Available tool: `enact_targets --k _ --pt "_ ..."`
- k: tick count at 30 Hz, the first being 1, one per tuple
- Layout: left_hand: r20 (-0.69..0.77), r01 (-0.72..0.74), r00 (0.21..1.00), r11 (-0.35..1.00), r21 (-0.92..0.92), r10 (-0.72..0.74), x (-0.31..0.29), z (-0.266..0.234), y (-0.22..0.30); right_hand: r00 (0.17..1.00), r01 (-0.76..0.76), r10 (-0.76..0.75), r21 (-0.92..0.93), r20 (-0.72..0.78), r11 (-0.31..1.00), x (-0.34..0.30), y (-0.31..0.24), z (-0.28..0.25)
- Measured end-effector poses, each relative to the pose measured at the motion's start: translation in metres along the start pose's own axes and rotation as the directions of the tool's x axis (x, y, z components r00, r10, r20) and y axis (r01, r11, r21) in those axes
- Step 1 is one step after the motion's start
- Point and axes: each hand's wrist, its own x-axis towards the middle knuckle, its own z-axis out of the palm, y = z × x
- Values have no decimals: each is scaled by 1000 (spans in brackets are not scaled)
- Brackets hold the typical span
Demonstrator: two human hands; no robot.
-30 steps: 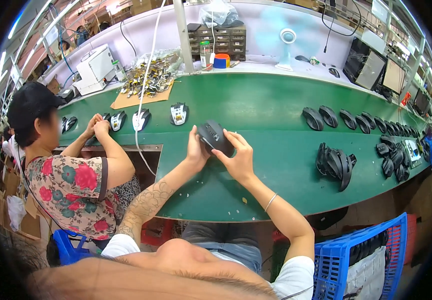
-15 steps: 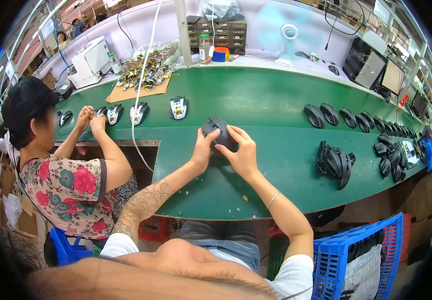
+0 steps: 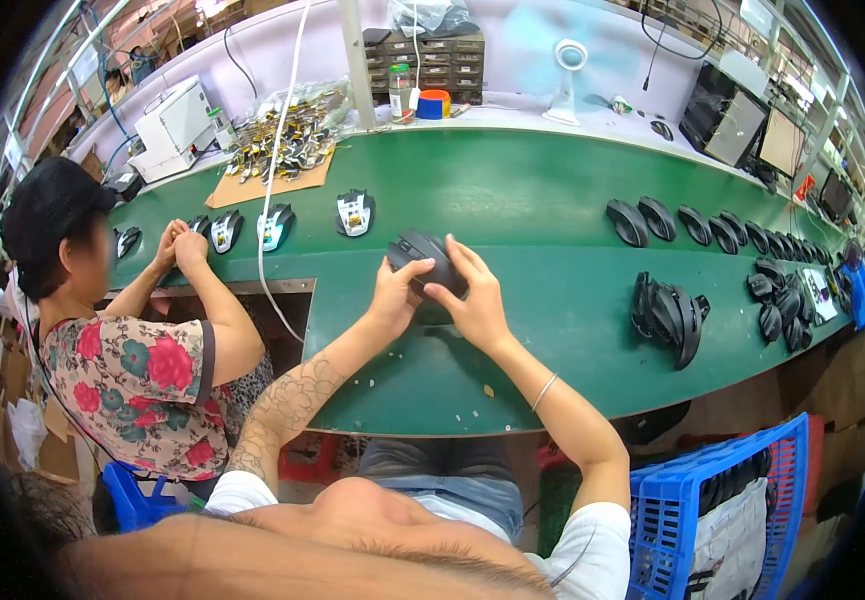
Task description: The person assembles computer mice by hand, fitting internal PCBs into plastic mouse shells.
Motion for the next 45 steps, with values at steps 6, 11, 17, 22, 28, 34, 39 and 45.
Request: enact_targets --k 6,11,17,22,28,34,39,45 --pt "99 3 995 983 -184 16 11 -6 5 769 -623 537 595 346 509 1 37 -5" --pt "94 7 996 992 -125 5 6 -3 2 754 -631 553 628 355 456 -2 39 -8" --pt "102 7 995 989 -145 8 6 -5 -5 713 -670 625 572 318 474 -5 34 -10" --pt "95 40 995 984 -176 -23 9 -8 -11 681 -697 661 555 316 453 -6 35 -10" --pt "86 56 995 982 -182 -40 8 -7 -15 661 -709 677 564 324 422 -7 39 -11" --pt "119 60 992 982 -179 -39 7 -6 -15 654 -704 670 607 351 370 -9 44 -13" --pt "98 100 992 961 -257 -77 12 -13 -19 655 -701 658 624 371 346 -7 44 -14" --pt "33 52 998 974 -222 -46 18 -15 -27 664 -697 661 609 349 379 -5 42 -15"
